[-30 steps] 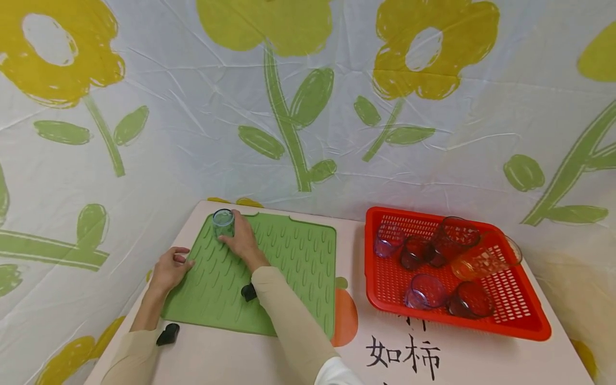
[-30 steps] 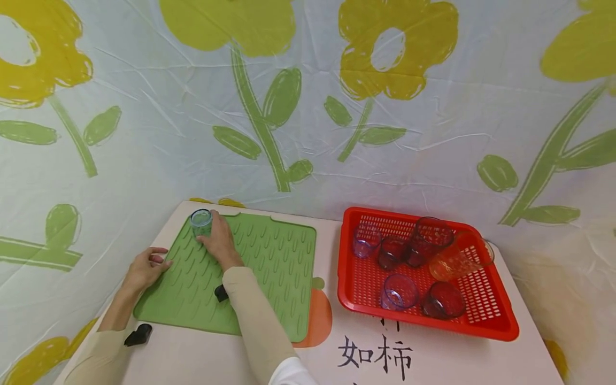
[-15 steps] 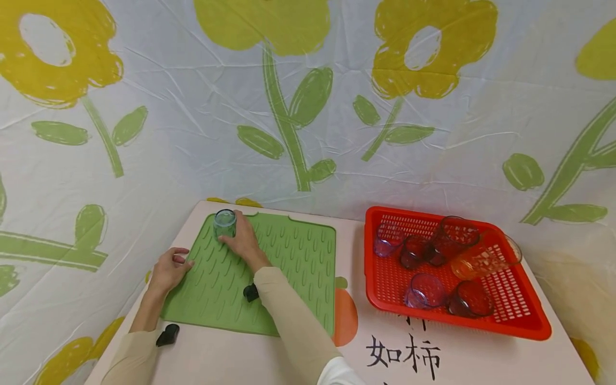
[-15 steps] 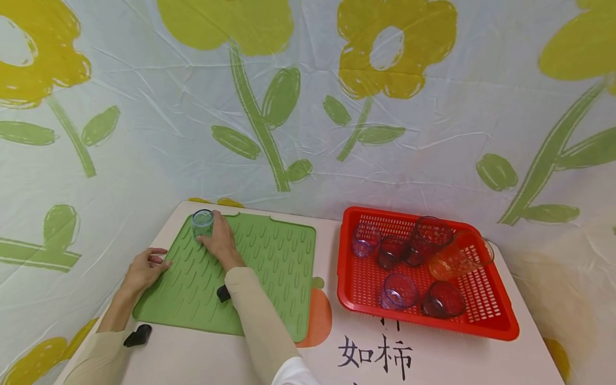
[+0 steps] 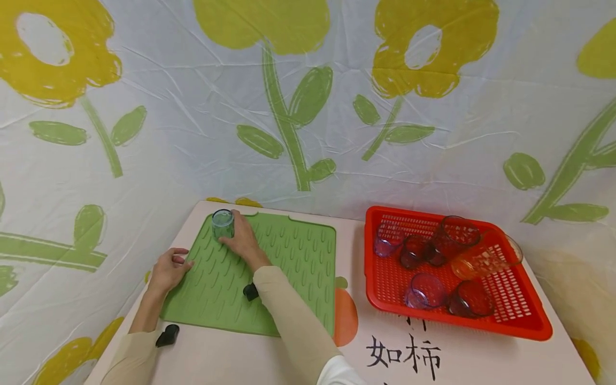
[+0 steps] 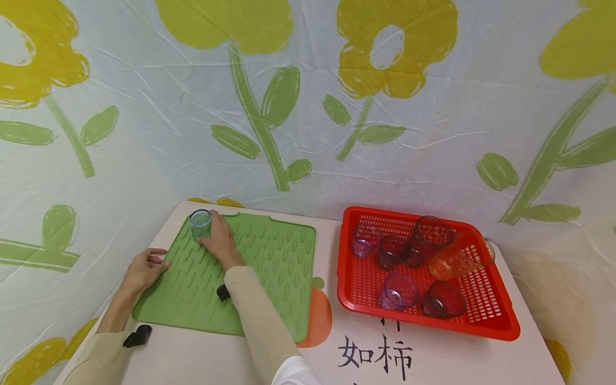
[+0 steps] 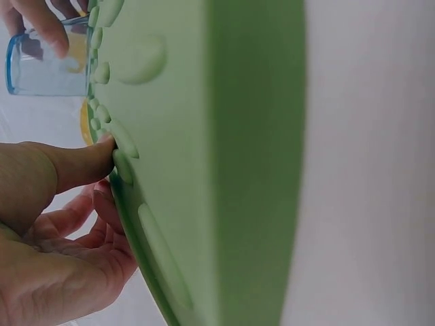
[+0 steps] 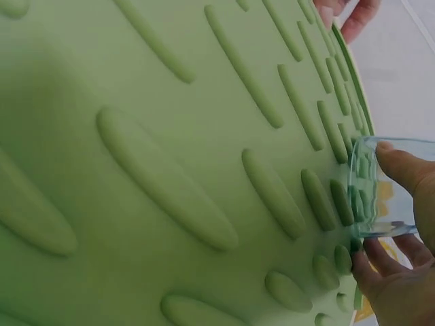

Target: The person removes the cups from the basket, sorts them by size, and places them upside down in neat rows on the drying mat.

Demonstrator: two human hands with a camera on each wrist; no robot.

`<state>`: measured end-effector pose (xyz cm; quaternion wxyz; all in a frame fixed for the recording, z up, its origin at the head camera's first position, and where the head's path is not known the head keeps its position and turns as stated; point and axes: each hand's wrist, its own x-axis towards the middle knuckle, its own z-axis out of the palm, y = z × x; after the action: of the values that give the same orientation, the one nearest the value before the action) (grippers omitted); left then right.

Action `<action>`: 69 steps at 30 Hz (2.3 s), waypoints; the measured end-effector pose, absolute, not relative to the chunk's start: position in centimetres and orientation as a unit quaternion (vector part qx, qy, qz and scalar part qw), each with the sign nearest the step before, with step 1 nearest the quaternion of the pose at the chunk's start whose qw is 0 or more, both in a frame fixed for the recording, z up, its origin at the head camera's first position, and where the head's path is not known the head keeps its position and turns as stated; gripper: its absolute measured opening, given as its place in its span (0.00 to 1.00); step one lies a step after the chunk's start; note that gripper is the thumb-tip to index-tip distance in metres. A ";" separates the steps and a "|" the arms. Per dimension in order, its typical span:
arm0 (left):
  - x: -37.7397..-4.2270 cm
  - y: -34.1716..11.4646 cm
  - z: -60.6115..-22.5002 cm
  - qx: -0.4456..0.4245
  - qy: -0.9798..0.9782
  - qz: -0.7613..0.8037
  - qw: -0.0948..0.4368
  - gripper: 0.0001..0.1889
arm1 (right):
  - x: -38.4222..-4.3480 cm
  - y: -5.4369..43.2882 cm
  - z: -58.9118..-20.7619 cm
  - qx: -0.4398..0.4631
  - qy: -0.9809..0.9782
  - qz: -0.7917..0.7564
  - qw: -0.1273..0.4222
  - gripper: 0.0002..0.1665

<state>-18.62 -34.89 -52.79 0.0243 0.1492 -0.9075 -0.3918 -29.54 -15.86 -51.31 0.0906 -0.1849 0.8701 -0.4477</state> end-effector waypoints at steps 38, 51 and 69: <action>-18.8 -35.1 -53.0 0.160 -0.908 -0.387 0.013 0.22 | -29.9 -16.6 -51.9 -0.189 0.888 -0.412 0.074 0.49; -18.8 -35.0 -53.1 0.147 -0.909 -0.389 0.022 0.22 | -29.8 -16.5 -52.0 -0.185 0.902 -0.384 0.069 0.52; -19.1 -35.1 -52.4 0.148 -0.912 -0.383 0.011 0.22 | -29.7 -12.6 -50.6 -0.187 0.819 -0.535 0.094 0.39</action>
<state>-19.10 -35.12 -52.43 0.0108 0.1476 -0.9117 -0.3833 -29.72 -12.57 -50.59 0.0941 -0.1869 0.8185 -0.5350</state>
